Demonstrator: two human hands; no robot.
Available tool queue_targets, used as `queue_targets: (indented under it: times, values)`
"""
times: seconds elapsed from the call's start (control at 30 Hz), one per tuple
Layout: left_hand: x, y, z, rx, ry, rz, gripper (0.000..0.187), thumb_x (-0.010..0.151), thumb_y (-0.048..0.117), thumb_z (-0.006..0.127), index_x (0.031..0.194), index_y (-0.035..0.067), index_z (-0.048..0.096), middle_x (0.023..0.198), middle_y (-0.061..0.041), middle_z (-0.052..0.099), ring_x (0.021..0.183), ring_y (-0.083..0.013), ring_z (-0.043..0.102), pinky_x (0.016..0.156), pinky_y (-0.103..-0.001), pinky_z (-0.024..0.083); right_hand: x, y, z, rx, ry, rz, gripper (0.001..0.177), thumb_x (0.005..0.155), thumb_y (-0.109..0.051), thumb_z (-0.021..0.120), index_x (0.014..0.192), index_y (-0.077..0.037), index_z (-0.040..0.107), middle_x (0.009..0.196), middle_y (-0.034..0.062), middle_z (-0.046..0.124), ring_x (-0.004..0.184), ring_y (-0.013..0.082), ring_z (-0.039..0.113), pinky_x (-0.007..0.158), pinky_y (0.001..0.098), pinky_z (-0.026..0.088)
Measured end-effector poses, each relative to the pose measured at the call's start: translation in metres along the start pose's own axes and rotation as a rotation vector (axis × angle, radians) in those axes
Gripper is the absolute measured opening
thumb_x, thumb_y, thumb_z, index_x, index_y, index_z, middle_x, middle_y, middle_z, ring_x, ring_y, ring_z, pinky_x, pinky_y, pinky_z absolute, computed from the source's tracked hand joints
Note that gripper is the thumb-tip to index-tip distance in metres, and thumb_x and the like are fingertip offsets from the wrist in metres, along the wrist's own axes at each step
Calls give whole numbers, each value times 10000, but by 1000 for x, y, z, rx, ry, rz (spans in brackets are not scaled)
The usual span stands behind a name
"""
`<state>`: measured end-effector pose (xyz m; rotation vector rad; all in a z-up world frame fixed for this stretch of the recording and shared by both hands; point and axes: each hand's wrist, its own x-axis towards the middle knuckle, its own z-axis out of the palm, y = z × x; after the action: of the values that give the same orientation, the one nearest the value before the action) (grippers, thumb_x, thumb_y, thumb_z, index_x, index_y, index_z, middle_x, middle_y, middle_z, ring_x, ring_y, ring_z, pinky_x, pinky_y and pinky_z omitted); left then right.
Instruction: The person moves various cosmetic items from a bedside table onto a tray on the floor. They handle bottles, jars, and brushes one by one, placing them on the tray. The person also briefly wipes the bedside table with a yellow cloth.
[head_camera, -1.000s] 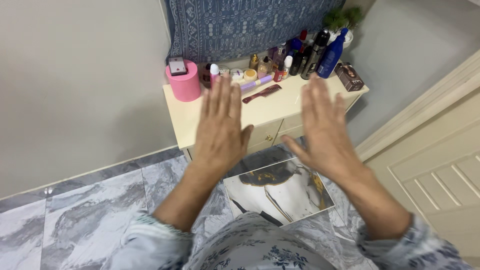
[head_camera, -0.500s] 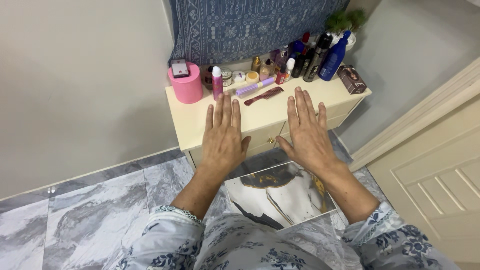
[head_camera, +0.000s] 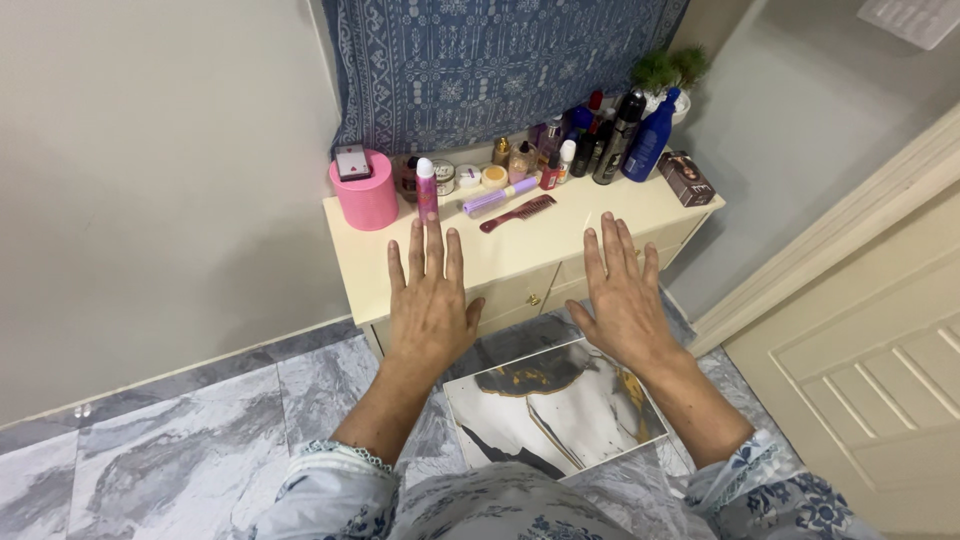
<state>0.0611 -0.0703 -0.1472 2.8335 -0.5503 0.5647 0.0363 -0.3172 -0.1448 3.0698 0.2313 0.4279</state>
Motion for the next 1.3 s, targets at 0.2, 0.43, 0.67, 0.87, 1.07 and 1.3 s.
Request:
queue_targets:
  times: [0.2, 0.43, 0.67, 0.87, 1.07, 1.3]
  values:
    - [-7, 5, 2, -28, 15, 19, 1004, 759, 344, 794, 1503, -109, 296, 1611, -308, 206, 1527, -379, 163, 1229, -547, 124, -10, -3, 3, 6, -23, 45, 1031, 789, -353, 781, 1537, 69, 210, 1636, 296, 95, 1533, 401, 127, 1181, 675, 163]
    - [-21, 13, 4, -83, 18, 72, 976, 773, 305, 779, 1494, -134, 289, 1606, -318, 208, 1528, -395, 163, 1240, -503, 143, -27, -8, 5, 11, 23, 57, 1031, 786, -349, 783, 1521, 89, 209, 1633, 300, 110, 1534, 407, 131, 1193, 665, 153]
    - [-29, 18, 6, -146, 32, 103, 964, 761, 284, 776, 1475, -143, 289, 1594, -323, 224, 1512, -411, 185, 1226, -503, 152, -40, -17, 9, 21, 0, 86, 1047, 795, -312, 770, 1571, 75, 183, 1635, 282, 89, 1533, 394, 97, 1204, 642, 122]
    - [-36, 13, 12, -200, 73, 131, 948, 761, 266, 766, 1465, -148, 282, 1584, -331, 219, 1504, -409, 173, 1213, -511, 142, -47, -28, 13, 67, -19, 123, 1036, 808, -298, 766, 1573, 46, 159, 1691, 253, 72, 1522, 380, 85, 1199, 616, 103]
    - [-33, 9, 12, -225, -16, 149, 981, 766, 258, 759, 1509, -119, 241, 1636, -334, 153, 1550, -440, 109, 1188, -527, 100, -49, -36, 16, 123, 27, 105, 1021, 804, -290, 776, 1557, 41, 172, 1677, 259, 94, 1562, 404, 94, 1187, 625, 95]
    - [-24, 14, 18, -146, -172, 147, 1003, 802, 323, 742, 1546, -51, 182, 1665, -290, 58, 1558, -421, 28, 1201, -539, 65, -52, -34, 16, 172, 93, 88, 1022, 800, -228, 790, 1552, 97, 179, 1669, 290, 114, 1518, 417, 99, 1186, 625, 90]
